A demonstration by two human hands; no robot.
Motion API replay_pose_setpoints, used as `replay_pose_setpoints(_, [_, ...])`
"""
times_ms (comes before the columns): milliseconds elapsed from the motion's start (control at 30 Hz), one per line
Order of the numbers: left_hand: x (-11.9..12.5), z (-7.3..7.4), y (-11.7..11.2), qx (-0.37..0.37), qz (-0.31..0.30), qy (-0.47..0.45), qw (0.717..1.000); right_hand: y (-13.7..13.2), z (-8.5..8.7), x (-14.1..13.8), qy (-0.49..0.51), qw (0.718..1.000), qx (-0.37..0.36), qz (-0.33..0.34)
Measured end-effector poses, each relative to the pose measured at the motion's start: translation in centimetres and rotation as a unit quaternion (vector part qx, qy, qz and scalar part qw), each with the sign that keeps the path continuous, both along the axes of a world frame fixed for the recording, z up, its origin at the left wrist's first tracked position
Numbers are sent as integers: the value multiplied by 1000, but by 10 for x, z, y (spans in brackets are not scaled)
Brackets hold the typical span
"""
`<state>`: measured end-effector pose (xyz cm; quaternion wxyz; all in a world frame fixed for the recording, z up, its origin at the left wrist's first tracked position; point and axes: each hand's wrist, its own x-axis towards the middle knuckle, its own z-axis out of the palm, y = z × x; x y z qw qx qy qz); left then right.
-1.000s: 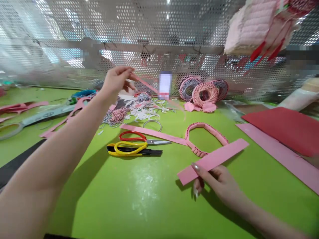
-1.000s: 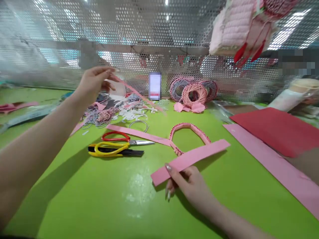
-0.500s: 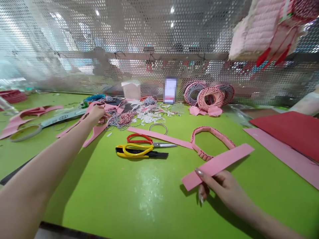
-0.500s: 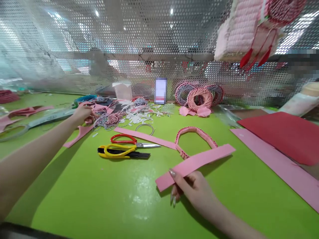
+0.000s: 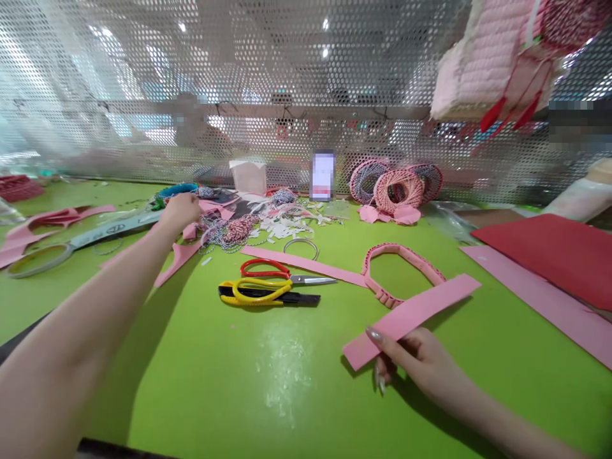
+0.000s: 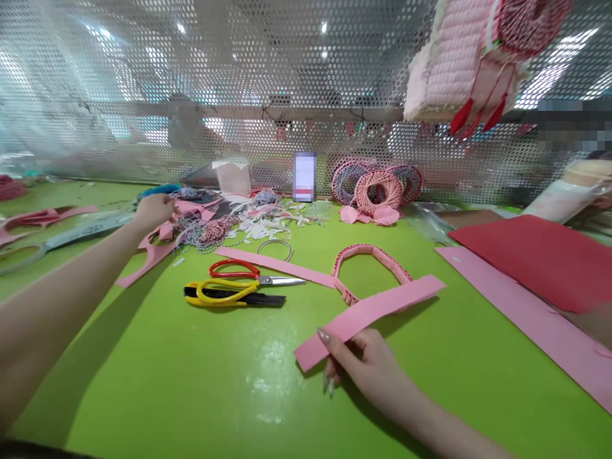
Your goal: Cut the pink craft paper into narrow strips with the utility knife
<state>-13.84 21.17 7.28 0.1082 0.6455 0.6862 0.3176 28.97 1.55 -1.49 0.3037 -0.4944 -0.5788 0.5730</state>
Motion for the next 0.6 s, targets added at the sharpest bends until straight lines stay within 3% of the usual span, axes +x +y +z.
replay_pose_setpoints(133, [45, 24, 15, -1, -9, -25, 1000, 1, 1, -1, 13, 1000, -10, -7])
replay_pose_setpoints(267, [109, 58, 23, 54, -128, -57, 989, -1, 2, 1, 10, 1000, -6, -17])
replay_pose_setpoints(367, [132, 74, 26, 108, -168, -104, 974, -2, 1, 2, -1, 1000, 1, -6])
replay_pose_setpoints(467, [124, 62, 34, 93, -126, -126, 980, -2, 0, 1, -10, 1000, 12, 6])
replay_pose_setpoints(600, [93, 14, 51, -19, -47, -101, 994, 1, -1, -1, -15, 1000, 7, 5])
